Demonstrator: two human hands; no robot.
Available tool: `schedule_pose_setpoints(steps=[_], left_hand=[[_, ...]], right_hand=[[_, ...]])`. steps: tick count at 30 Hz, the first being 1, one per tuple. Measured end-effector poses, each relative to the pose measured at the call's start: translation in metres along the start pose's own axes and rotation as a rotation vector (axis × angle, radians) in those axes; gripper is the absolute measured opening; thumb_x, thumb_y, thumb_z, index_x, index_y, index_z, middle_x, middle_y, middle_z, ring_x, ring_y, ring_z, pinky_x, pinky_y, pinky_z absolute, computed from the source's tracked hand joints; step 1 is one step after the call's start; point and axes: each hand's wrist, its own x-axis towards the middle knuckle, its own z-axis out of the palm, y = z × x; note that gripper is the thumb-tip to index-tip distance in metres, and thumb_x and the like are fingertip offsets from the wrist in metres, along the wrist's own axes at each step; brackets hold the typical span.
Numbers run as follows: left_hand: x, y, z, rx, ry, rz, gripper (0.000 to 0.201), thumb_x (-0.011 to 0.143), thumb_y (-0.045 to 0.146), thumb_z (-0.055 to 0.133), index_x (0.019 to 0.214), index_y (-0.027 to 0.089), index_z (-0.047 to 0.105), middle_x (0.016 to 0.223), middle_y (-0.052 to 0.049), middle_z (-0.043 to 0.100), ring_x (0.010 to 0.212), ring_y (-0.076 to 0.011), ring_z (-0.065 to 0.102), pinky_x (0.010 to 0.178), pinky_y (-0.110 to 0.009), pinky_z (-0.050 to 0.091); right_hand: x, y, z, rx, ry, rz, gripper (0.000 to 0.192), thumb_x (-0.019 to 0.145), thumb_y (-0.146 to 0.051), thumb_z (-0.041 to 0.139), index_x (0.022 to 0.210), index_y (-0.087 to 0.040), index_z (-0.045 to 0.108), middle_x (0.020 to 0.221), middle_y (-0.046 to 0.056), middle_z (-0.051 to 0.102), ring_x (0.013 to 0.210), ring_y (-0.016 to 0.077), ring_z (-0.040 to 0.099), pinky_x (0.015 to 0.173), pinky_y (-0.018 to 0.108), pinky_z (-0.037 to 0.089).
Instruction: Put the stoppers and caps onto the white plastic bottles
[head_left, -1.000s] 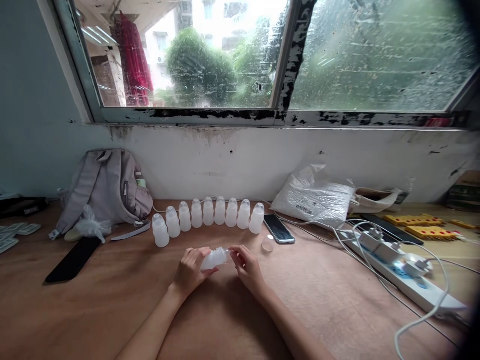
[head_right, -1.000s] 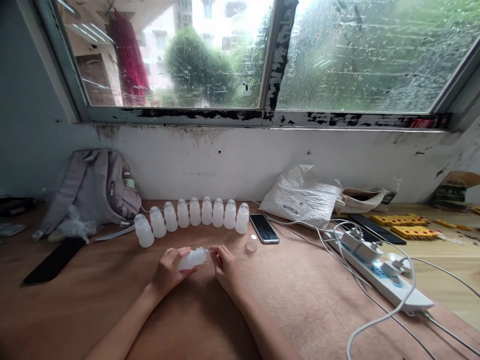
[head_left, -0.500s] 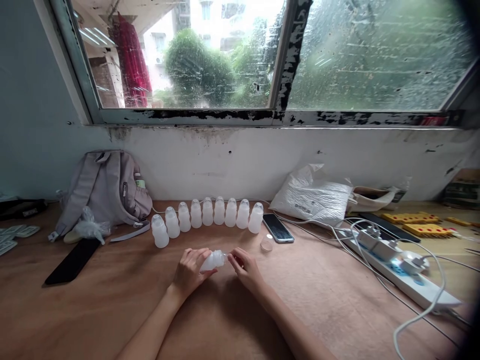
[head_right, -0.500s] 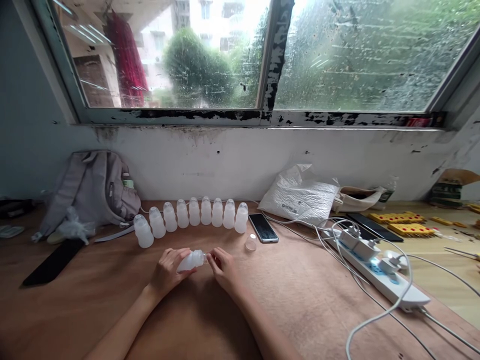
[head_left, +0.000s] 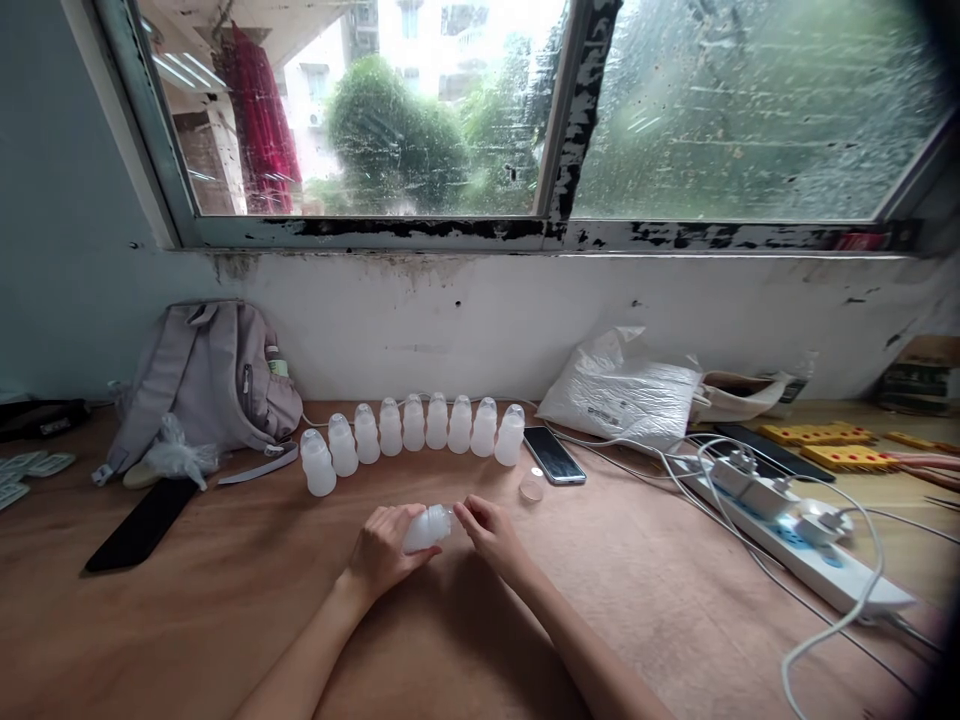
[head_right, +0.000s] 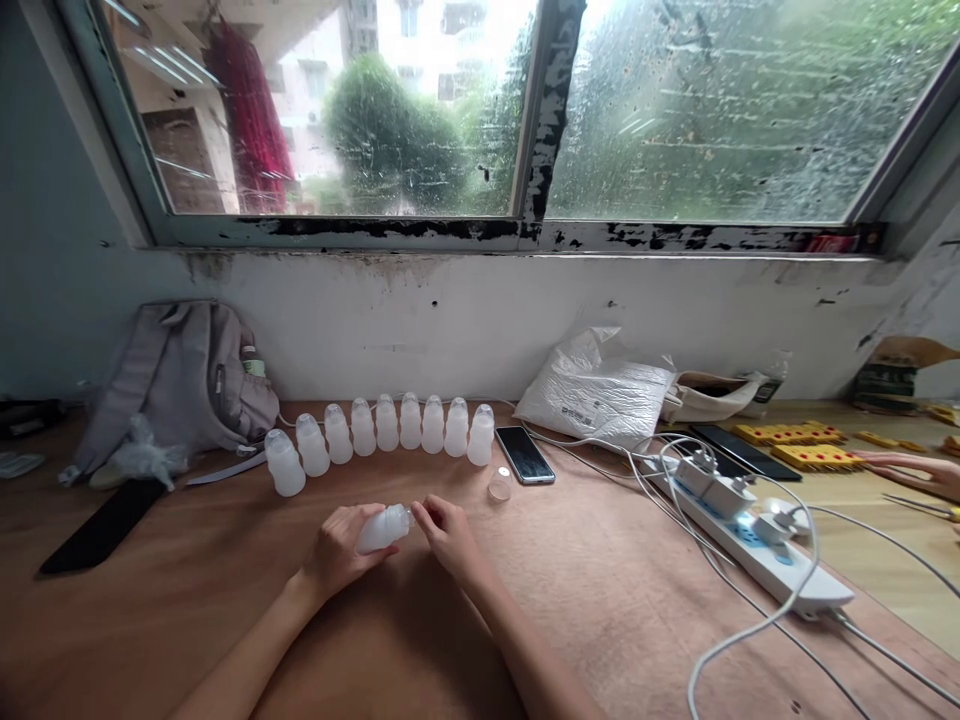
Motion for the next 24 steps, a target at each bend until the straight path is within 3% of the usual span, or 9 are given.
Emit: schedule_pose_setpoints(steps=[2,5,7,10,12,17,20,22,24], left_hand=[[0.0,0.008,0.0,-0.202,-0.052,-0.16,0.043,0.07,0.046,0.057,0.102,0.019,0.05,0.09,-0.007,0.063,0.076,-0.0207,0.059,0.067,-0.03,0.044],[0.001,0.021,0.005,-0.621,-0.203,-0.329,0.037,0.078,0.046,0.046,0.101,0.017,0.049,0.081,-0.004,0.063,0.068,-0.017,0.059,0.059,-0.025,0.044],[0.001,0.029,0.01,-0.781,-0.216,-0.389,0.037,0.078,0.047,0.045,0.1,0.016,0.05,0.08,-0.004,0.062,0.069,-0.0165,0.059,0.06,-0.025,0.044],[0.002,0.036,0.016,-0.776,-0.083,-0.454,0.042,0.067,0.044,0.061,0.099,0.018,0.051,0.088,-0.005,0.062,0.079,-0.0183,0.058,0.07,-0.026,0.043],[0.004,0.04,0.016,-0.846,-0.057,-0.525,0.047,0.063,0.044,0.065,0.098,0.017,0.051,0.088,-0.006,0.061,0.078,-0.0184,0.057,0.069,-0.027,0.043],[0.005,0.049,0.003,-1.354,-0.419,-0.629,0.055,0.063,0.053,0.06,0.098,0.012,0.054,0.083,-0.008,0.059,0.063,-0.0137,0.054,0.054,-0.023,0.039],[0.003,0.054,-0.004,-1.435,-0.605,-0.635,0.047,0.055,0.036,0.071,0.093,0.013,0.057,0.076,-0.005,0.059,0.065,-0.0132,0.053,0.06,-0.024,0.039],[0.002,0.054,-0.005,-1.395,-0.633,-0.667,0.039,0.053,0.026,0.071,0.088,0.015,0.057,0.071,-0.002,0.058,0.065,-0.0126,0.052,0.061,-0.024,0.039],[0.003,0.054,-0.005,-1.304,-0.587,-0.657,0.026,0.055,0.021,0.068,0.079,0.016,0.058,0.068,0.0,0.055,0.065,-0.0123,0.051,0.06,-0.024,0.038]], right_hand=[[-0.001,-0.008,-0.001,0.186,-0.056,0.053,0.022,0.074,-0.041,0.056,0.081,-0.02,0.057,0.069,-0.001,0.054,0.063,0.013,0.05,0.055,0.024,0.039],[-0.004,-0.022,-0.001,0.432,-0.216,0.119,0.044,0.069,-0.039,0.063,0.11,-0.024,0.052,0.106,0.006,0.056,0.097,0.0209,0.051,0.078,0.033,0.042],[-0.005,-0.027,0.001,0.453,-0.225,0.151,0.039,0.069,-0.04,0.063,0.104,-0.022,0.058,0.113,0.008,0.054,0.104,0.0238,0.049,0.083,0.036,0.041],[-0.006,-0.027,0.006,0.321,-0.056,0.166,0.032,0.065,-0.042,0.066,0.087,-0.019,0.064,0.105,0.008,0.058,0.093,0.0238,0.054,0.078,0.036,0.043],[-0.006,-0.026,0.006,0.31,-0.02,0.166,0.033,0.065,-0.043,0.066,0.088,-0.019,0.063,0.101,0.007,0.059,0.086,0.0218,0.055,0.075,0.034,0.044],[-0.01,-0.03,0.001,0.518,-0.321,0.251,0.048,0.07,-0.043,0.059,0.111,-0.018,0.054,0.081,0.005,0.062,0.06,0.014,0.056,0.05,0.025,0.044],[-0.015,-0.037,0.003,0.549,-0.422,0.284,0.039,0.066,-0.038,0.063,0.099,-0.019,0.059,0.098,0.007,0.061,0.07,0.0165,0.059,0.05,0.023,0.043],[-0.017,-0.04,0.007,0.547,-0.398,0.279,0.027,0.065,-0.036,0.064,0.083,-0.018,0.061,0.108,0.008,0.058,0.086,0.0205,0.058,0.06,0.026,0.045],[-0.017,-0.041,0.012,0.542,-0.33,0.272,0.022,0.066,-0.036,0.063,0.075,-0.017,0.057,0.104,0.009,0.061,0.094,0.0226,0.056,0.072,0.031,0.045]])
